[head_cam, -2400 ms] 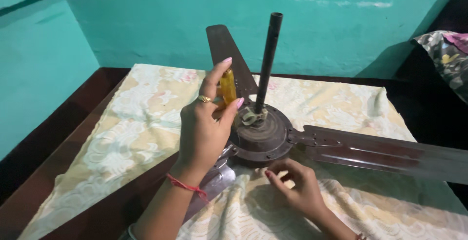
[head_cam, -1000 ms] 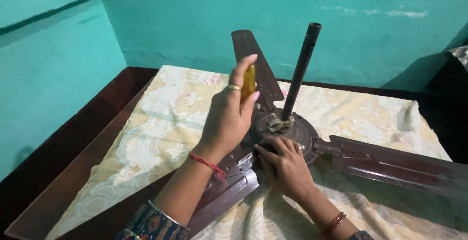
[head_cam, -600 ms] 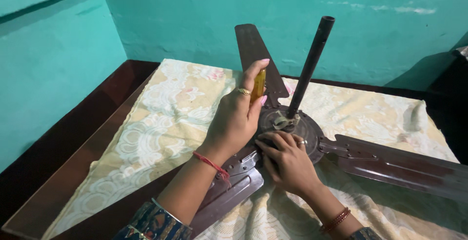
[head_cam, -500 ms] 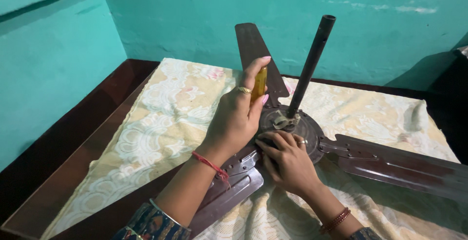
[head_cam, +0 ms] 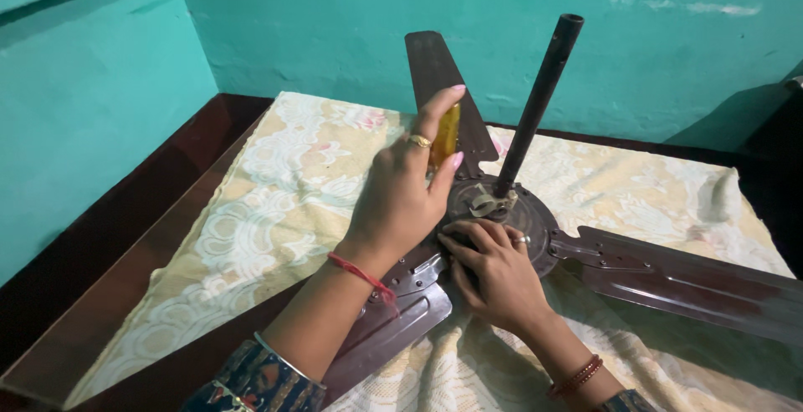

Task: The person attaches fan blades to the fan motor housing using a screwdriver. They align each blade and tighten the screws to secure it in place.

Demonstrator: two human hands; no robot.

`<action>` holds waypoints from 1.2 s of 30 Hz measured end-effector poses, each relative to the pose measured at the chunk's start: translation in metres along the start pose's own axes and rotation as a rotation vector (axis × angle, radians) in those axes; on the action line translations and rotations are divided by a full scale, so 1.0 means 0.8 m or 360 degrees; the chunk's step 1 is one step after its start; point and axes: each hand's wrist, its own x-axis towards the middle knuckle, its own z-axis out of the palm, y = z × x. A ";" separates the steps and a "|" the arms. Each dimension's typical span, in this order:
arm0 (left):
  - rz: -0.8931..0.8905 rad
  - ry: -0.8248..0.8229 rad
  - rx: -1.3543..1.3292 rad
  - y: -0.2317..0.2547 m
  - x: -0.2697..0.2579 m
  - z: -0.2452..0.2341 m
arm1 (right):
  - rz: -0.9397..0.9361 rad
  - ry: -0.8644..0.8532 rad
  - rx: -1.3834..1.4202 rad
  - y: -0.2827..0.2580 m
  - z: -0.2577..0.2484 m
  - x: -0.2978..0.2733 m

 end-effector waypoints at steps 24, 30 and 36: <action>0.0000 -0.0007 -0.0041 -0.001 0.006 0.008 | 0.0106 0.0010 -0.0051 -0.014 0.001 0.011; -0.0205 0.0185 0.0000 -0.029 0.029 0.017 | -0.0115 0.0076 0.0019 -0.006 0.006 0.015; -0.0105 0.0304 0.0249 -0.069 0.042 0.040 | -0.0254 -0.0133 0.0062 0.008 0.010 0.037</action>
